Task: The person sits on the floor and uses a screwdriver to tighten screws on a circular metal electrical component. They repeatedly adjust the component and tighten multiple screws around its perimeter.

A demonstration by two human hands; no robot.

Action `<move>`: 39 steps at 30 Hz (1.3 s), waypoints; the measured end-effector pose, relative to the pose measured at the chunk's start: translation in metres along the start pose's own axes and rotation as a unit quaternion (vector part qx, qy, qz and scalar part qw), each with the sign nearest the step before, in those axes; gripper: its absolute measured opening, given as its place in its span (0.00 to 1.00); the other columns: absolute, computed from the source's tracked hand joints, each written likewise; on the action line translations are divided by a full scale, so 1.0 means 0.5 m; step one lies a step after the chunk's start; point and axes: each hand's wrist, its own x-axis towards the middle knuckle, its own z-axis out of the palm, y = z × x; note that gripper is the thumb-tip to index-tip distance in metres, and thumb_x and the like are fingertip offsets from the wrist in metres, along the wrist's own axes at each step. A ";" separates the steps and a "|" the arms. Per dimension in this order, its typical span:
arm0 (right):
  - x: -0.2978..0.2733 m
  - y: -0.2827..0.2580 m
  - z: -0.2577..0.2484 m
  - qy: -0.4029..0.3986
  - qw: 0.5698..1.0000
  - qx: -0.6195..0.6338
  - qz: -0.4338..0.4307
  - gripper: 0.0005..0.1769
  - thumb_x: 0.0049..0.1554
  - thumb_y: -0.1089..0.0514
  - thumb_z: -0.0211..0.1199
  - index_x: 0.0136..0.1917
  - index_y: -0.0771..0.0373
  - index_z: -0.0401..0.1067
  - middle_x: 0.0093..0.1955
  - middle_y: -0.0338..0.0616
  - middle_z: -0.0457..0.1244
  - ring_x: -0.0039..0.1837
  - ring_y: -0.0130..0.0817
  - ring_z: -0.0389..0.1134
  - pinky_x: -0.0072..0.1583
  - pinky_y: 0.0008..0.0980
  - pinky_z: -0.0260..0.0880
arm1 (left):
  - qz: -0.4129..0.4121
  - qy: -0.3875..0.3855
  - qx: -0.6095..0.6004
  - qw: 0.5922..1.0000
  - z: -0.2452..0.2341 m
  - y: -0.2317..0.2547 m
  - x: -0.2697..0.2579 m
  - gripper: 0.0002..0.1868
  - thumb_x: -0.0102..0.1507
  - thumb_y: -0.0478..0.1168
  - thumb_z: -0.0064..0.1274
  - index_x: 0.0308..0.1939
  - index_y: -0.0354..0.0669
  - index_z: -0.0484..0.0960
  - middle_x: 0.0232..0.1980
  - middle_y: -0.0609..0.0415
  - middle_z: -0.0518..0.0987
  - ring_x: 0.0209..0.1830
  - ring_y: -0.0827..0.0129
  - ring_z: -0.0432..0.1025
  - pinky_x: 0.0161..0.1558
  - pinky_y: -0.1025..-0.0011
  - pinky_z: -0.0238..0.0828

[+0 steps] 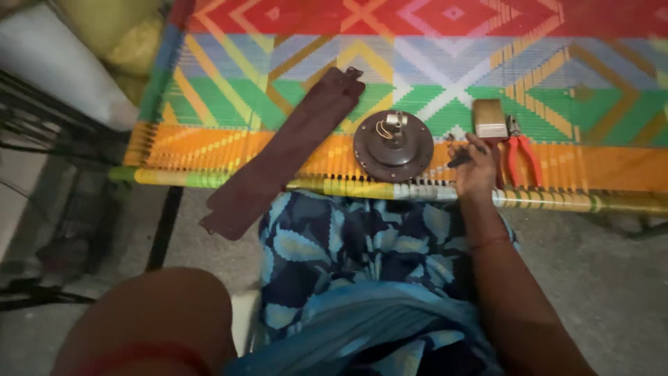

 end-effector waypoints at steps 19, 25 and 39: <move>0.023 0.039 -0.093 0.062 0.992 -0.109 -0.017 0.17 0.68 0.50 0.67 0.64 0.59 0.71 0.50 0.36 0.62 0.44 0.27 0.62 0.44 0.29 0.61 | -0.027 -0.112 -0.367 0.923 -0.389 0.140 -0.035 0.24 0.74 0.37 0.37 0.75 0.46 0.58 0.81 0.55 0.58 0.81 0.68 0.51 0.82 0.68 0.45; -0.011 0.026 -0.059 0.011 0.999 -0.033 0.012 0.09 0.66 0.53 0.65 0.55 0.54 0.67 0.50 0.37 0.66 0.50 0.32 0.70 0.53 0.36 0.73 | -0.114 0.150 -0.615 0.765 -0.558 0.295 -0.058 0.22 0.77 0.39 0.38 0.76 0.46 0.61 0.78 0.56 0.61 0.80 0.70 0.55 0.81 0.69 0.50; -0.061 0.030 0.033 -0.031 0.970 -0.148 0.192 0.24 0.59 0.61 0.61 0.69 0.62 0.66 0.51 0.37 0.67 0.50 0.31 0.69 0.54 0.33 0.70 | -0.539 0.188 -0.620 0.538 0.392 0.262 -0.176 0.19 0.69 0.44 0.55 0.62 0.41 0.82 0.38 0.54 0.78 0.26 0.77 0.72 0.28 0.78 0.70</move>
